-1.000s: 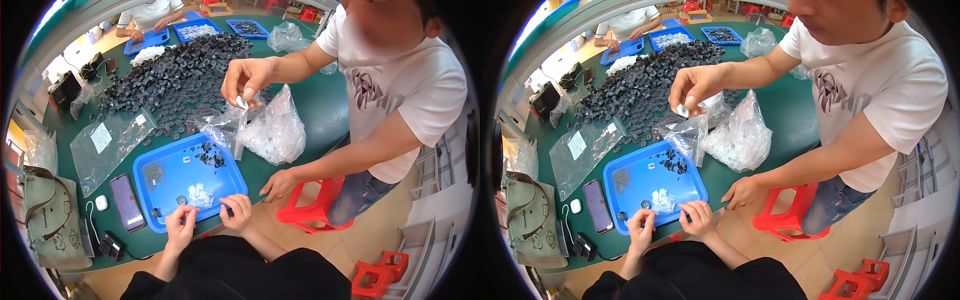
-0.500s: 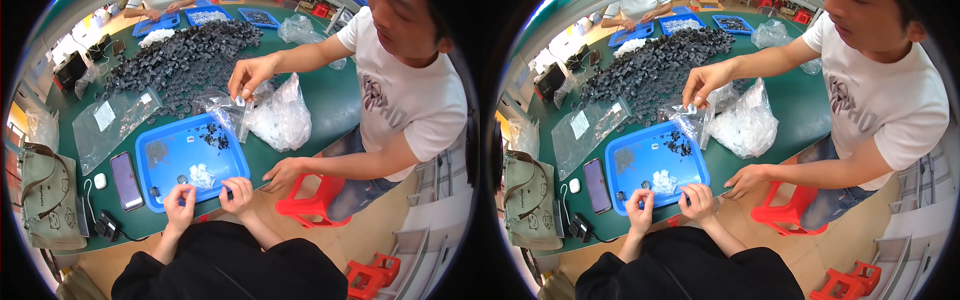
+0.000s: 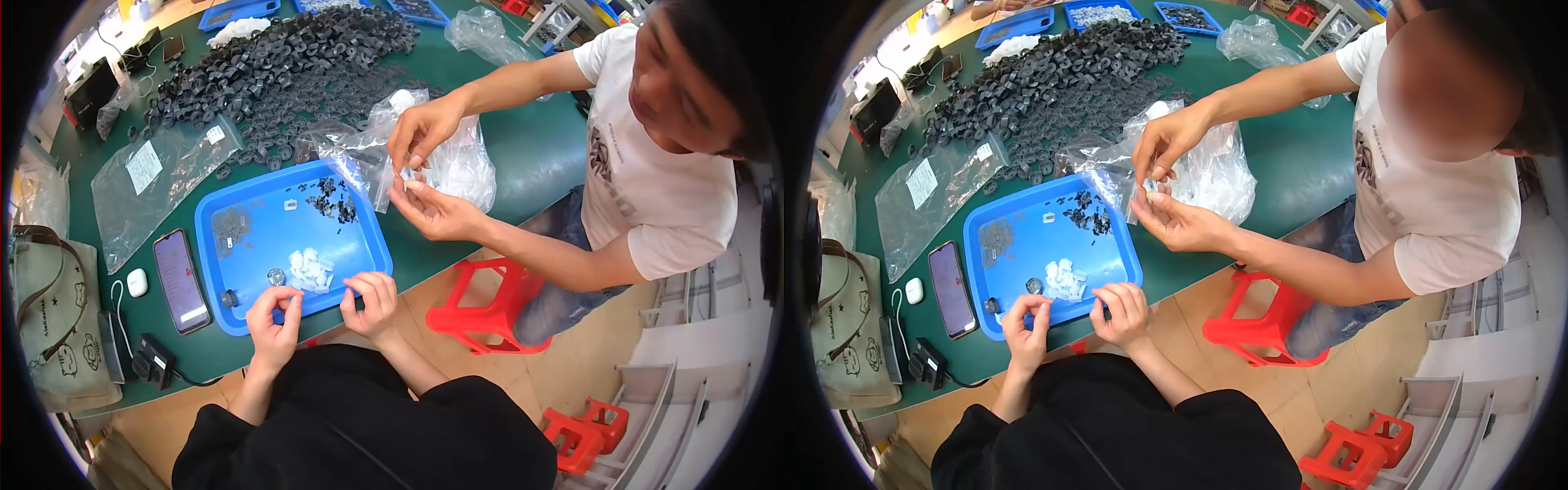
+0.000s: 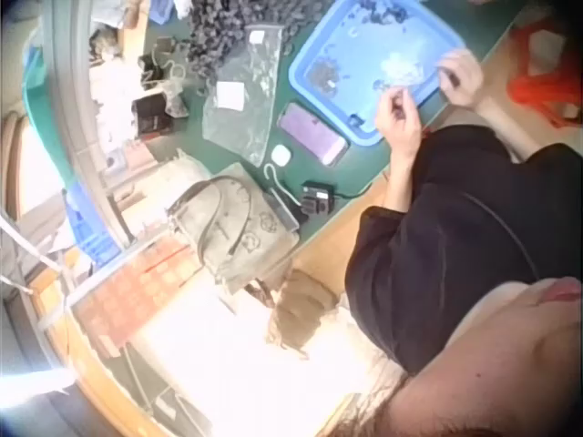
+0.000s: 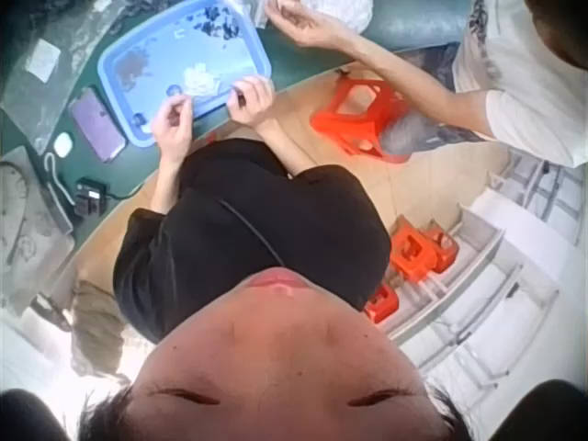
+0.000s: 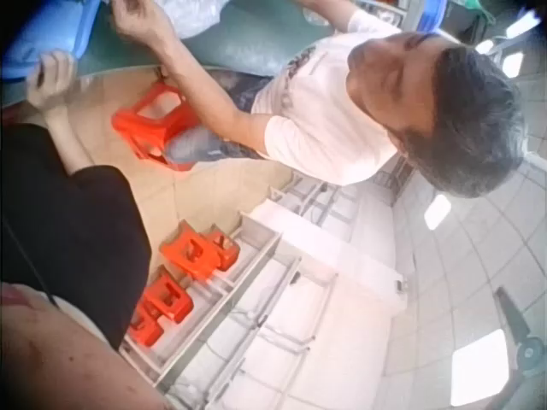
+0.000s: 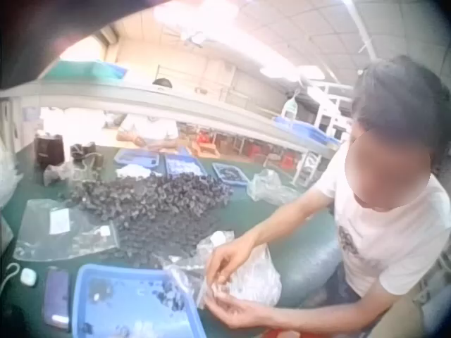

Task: The person assembles components by fitting small black and grey pieces into white plastic holders and inserting them into grey casing parts by hand.

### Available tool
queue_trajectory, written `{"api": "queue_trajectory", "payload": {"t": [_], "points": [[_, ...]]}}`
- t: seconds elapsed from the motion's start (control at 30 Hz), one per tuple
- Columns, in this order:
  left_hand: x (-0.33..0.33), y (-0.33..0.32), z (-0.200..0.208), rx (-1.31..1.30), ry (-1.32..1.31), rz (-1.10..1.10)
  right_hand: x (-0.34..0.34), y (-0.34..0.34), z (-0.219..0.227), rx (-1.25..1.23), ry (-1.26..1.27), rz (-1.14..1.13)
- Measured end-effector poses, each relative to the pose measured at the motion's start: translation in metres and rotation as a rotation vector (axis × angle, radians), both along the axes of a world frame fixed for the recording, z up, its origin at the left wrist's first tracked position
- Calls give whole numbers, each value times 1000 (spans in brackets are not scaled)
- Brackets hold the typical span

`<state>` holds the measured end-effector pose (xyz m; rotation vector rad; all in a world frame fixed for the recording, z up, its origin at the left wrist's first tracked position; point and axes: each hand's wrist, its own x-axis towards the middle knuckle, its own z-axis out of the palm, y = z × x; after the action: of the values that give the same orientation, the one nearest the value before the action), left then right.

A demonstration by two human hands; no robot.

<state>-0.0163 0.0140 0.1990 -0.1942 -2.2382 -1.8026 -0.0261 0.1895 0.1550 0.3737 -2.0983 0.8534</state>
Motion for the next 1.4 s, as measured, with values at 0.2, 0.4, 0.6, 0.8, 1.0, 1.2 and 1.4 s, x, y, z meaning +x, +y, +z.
{"api": "queue_trajectory", "payload": {"t": [0.2, 0.4, 0.6, 0.8, 1.0, 1.2, 1.4], "points": [[-4, 4, 4, -150, 8, -44, 0, 0, 1, 17, -15, -7], [-6, 7, 5, -382, 174, -80, 0, 1, 1, 39, -28, -13], [-5, 6, 6, -360, 166, -61, -2, 0, 1, 18, -12, -12], [-3, 6, 2, -341, 91, -64, -2, 2, -1, 5, -10, -14], [-3, 6, 5, -340, 89, -59, -2, 1, 0, -5, -8, -6], [-4, 7, 5, -345, 59, -60, -2, 2, -2, -3, -4, -14], [-5, 9, 6, -323, 39, -64, -2, 4, -3, -7, -4, -11]]}}
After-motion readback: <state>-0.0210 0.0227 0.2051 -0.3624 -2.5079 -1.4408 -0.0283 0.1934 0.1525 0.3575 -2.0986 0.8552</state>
